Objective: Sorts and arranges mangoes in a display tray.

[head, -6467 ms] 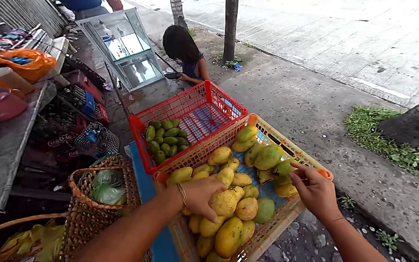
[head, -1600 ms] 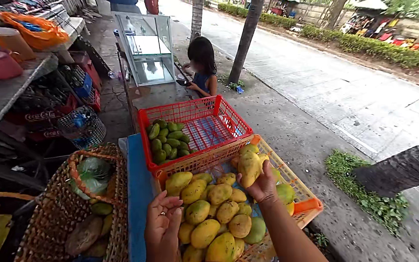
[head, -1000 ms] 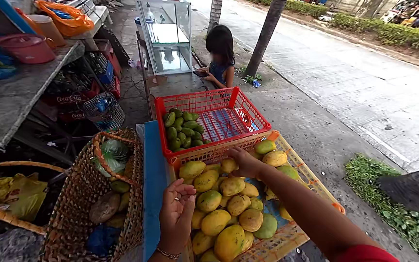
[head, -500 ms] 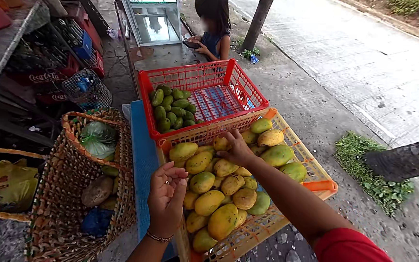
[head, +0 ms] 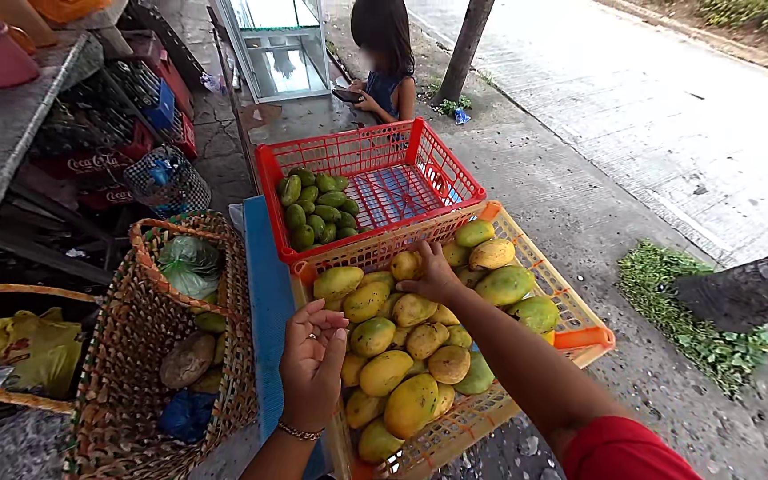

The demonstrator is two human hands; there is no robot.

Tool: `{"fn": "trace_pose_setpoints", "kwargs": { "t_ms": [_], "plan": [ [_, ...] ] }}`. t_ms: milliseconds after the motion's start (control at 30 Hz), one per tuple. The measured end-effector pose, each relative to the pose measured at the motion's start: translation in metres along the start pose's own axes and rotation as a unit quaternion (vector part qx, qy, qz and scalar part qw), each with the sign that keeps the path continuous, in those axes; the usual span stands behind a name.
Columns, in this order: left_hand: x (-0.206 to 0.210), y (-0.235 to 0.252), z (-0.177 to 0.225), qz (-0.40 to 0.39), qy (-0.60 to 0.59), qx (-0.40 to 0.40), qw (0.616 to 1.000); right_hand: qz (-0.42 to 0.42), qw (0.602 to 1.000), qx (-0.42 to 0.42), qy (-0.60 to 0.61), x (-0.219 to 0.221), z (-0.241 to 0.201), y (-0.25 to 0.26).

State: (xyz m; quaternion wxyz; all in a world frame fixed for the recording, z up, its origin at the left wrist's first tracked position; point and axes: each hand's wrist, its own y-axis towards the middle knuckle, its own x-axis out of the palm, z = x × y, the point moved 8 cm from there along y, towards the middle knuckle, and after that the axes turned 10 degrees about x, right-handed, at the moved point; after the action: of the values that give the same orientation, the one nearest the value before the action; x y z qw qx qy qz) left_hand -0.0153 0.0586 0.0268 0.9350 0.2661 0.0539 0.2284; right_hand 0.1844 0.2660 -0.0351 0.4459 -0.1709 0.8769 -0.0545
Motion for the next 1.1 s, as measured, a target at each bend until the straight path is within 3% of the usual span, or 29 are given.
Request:
{"fn": "trace_pose_setpoints", "kwargs": {
  "t_ms": [133, 267, 367, 467, 633, 733, 833, 967, 1100],
  "plan": [
    [-0.001, -0.001, 0.000, 0.004, 0.002, 0.001, 1.000, 0.006, 0.999, 0.000, 0.045, 0.004, 0.005, 0.002],
    [-0.001, 0.000, 0.000, 0.006, -0.002, 0.009, 1.000, 0.074, 0.997, -0.030, -0.004, -0.007, 0.000, -0.006],
    [0.000, -0.001, 0.000, 0.005, -0.008, 0.011, 1.000, 0.091, 0.995, -0.007, -0.032, -0.009, -0.002, -0.008],
    [0.001, -0.001, -0.001, 0.006, -0.008, 0.012, 1.000, 0.034, 0.998, 0.047, -0.038, -0.004, 0.005, 0.000],
    [0.001, -0.001, -0.001, 0.005, -0.010, 0.008, 1.000, -0.056, 0.983, 0.114, 0.133, 0.010, 0.045, 0.026],
    [0.001, -0.002, -0.001, 0.005, -0.012, 0.005, 1.000, -0.076, 0.973, 0.148, 0.162, 0.014, 0.047, 0.028],
    [0.001, -0.001, 0.000, 0.004, -0.008, 0.008, 1.000, -0.052, 0.975, 0.166, 0.138, 0.011, 0.041, 0.023],
    [0.002, -0.001, 0.001, 0.002, -0.006, 0.012, 1.000, 0.051, 0.984, 0.157, 0.066, -0.005, 0.028, 0.003],
    [0.002, -0.001, 0.000, 0.001, 0.002, 0.013, 1.000, 0.030, 0.991, 0.130, 0.028, 0.001, 0.028, 0.003]
  ]
}}
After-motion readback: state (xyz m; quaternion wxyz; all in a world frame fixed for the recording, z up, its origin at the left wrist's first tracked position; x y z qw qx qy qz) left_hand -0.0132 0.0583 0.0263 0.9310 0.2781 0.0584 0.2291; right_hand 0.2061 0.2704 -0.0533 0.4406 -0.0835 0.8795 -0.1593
